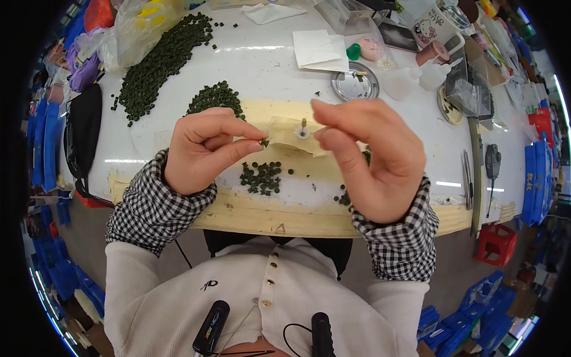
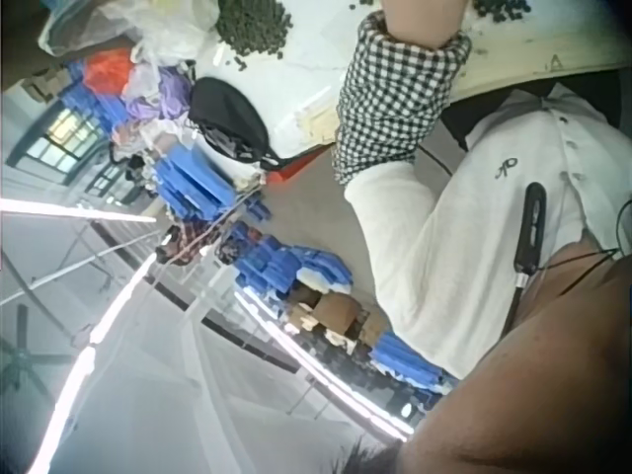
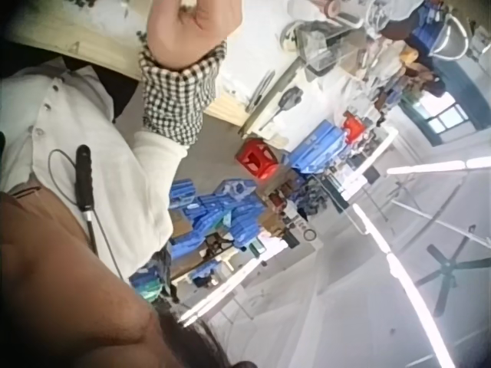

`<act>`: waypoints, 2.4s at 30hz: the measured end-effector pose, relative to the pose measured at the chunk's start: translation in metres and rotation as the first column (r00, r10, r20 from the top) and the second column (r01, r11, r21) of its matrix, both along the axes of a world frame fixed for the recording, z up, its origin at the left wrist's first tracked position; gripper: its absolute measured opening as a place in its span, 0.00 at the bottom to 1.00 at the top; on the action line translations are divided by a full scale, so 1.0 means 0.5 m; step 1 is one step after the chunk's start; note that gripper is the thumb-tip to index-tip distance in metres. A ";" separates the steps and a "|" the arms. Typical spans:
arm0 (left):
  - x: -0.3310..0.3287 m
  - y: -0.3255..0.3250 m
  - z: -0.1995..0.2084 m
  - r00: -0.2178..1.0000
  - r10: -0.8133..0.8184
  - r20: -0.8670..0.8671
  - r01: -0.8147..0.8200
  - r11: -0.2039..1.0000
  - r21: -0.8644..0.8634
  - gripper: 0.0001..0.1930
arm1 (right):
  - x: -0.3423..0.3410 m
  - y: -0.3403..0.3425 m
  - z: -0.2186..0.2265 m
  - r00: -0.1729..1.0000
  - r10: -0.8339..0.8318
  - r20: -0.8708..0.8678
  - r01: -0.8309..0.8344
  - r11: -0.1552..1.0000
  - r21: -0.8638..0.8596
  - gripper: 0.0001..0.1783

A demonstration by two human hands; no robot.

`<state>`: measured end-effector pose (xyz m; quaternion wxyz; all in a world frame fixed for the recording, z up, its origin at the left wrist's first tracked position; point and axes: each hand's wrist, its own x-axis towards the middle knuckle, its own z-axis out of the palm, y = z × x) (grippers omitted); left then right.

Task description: Assembling small green plastic pieces by hand on a workbench.

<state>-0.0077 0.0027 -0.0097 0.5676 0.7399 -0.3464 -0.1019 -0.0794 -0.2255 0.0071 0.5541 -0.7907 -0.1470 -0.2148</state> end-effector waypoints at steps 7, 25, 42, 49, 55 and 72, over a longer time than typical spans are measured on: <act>0.022 0.022 -0.023 0.953 -0.282 -0.111 0.303 0.887 0.349 0.07 | 0.018 -0.147 -0.005 0.844 -0.180 -0.505 -0.086 0.885 -0.458 0.06; 0.042 0.021 -0.013 0.447 -0.177 -0.877 -0.316 0.886 -0.340 0.12 | 0.045 -0.141 -0.046 0.777 -0.126 -0.617 -0.254 0.834 -0.490 0.05; 0.049 0.044 -0.055 0.388 -0.460 -0.799 -0.146 0.825 -0.546 0.17 | 0.048 -0.136 -0.047 0.806 -0.207 -0.554 -0.182 0.804 -0.566 0.06; 0.020 0.006 -0.012 0.468 -0.301 -0.831 -0.058 0.928 -0.369 0.20 | 0.041 -0.146 -0.040 0.908 -0.137 -0.397 -0.052 0.901 -0.431 0.06; 0.013 0.017 -0.034 0.391 -0.474 -0.788 0.131 0.877 -0.463 0.13 | 0.033 -0.120 -0.027 0.955 0.004 -0.296 -0.009 1.000 -0.016 0.06; -0.009 -0.004 -0.036 0.397 -0.464 -0.792 0.067 0.875 -0.479 0.11 | 0.008 -0.032 -0.009 0.936 0.271 -0.224 -0.277 0.961 0.008 0.12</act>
